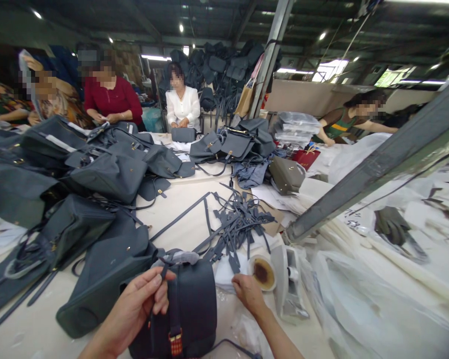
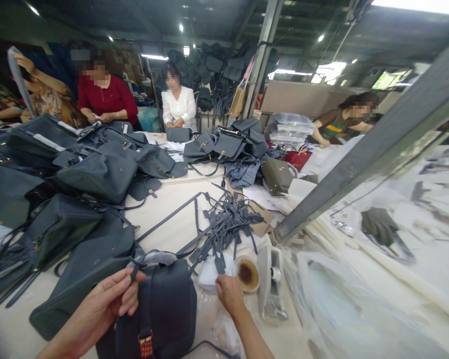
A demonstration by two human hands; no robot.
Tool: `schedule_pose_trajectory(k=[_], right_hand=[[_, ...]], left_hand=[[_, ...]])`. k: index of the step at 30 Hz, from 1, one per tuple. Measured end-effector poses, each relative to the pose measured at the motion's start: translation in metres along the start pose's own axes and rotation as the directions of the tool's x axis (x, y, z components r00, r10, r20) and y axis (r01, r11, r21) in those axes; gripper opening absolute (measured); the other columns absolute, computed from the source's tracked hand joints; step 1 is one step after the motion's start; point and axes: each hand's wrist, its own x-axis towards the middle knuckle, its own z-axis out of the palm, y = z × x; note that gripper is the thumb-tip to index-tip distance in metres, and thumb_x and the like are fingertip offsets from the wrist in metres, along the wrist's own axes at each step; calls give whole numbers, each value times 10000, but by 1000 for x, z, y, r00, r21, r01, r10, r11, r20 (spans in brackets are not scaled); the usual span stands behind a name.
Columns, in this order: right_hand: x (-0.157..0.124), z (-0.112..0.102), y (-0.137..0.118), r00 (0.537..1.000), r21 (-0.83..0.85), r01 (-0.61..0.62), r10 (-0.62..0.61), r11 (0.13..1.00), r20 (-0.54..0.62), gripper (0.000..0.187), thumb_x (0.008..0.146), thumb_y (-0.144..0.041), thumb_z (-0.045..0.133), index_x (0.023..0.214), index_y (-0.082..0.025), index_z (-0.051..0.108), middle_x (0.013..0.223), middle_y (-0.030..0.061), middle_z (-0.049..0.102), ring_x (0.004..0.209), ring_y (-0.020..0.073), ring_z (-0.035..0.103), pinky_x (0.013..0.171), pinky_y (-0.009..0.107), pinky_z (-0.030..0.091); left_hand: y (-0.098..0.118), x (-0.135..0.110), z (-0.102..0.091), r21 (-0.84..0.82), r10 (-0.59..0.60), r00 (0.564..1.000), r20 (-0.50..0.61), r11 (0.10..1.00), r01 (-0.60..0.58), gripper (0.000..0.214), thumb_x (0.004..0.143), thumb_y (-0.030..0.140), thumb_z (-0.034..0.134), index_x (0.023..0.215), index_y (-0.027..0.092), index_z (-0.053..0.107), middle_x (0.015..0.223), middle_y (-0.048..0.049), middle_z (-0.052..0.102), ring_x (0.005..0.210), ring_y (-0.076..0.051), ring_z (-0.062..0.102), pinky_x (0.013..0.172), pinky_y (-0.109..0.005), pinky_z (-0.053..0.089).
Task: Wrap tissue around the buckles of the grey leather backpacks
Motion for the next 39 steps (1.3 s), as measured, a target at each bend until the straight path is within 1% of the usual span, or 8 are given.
schedule_pose_trajectory(k=[5,10,15,21,23,25,29,39], right_hand=[[-26,-12,6,985,-105,-114,99,988,-139,349,939,-292,440,1238,-218,605,949,113,731,857,243,681,687,295,452],[-47,-17,35,948,-226,-266,212,937,-237,251,873,-175,483,967,-192,716,889,157,673,817,330,641,624,365,433],[-48,-22,44,956,-231,-215,155,949,-251,246,881,-128,468,926,-197,699,923,115,652,799,267,626,644,336,430],[-28,-4,-3,978,-169,43,-76,985,-196,157,914,-253,529,1003,-241,658,1012,54,644,891,199,600,759,289,417],[-21,10,-18,978,-149,86,-112,985,-178,261,864,-256,616,1125,-240,617,1036,60,650,896,206,600,743,290,412],[-15,21,-26,979,-133,93,-115,987,-168,327,839,-249,649,1163,-231,601,1018,76,660,879,227,602,714,304,401],[-9,33,-26,983,-80,104,-114,991,-141,133,887,-190,567,950,-235,675,909,66,681,848,231,610,700,309,372],[0,29,-9,997,235,4,15,972,-81,172,890,-214,510,804,-200,659,803,29,700,782,173,645,686,252,411]], left_hand=[[0,-1,0,12,-15,999,-29,1000,16,317,719,413,762,858,135,698,518,63,448,475,-78,420,517,-240,381],[-1,2,-1,-9,-18,1000,-26,1000,18,320,703,415,779,837,139,691,512,69,448,463,-71,408,505,-237,378],[-1,4,-4,-15,-20,1000,-11,1000,20,297,711,401,780,839,151,683,526,60,473,476,-82,441,512,-238,391],[-2,4,-4,-13,-10,1000,-4,1000,10,280,727,387,771,857,152,692,530,62,474,466,-75,437,515,-233,399],[-2,4,-5,-12,-4,1000,0,1000,4,282,737,386,762,874,149,697,532,61,472,468,-75,436,517,-234,402],[-3,4,-6,-15,-1,1000,1,1000,1,282,738,385,761,874,145,701,534,61,469,465,-72,431,518,-236,404],[-4,5,-9,-29,9,1000,10,1000,-8,247,759,363,745,871,147,701,542,61,462,467,-71,428,526,-241,409],[-3,10,-8,-41,25,999,36,999,-24,251,783,356,723,894,132,714,545,62,450,466,-61,415,518,-231,409]])
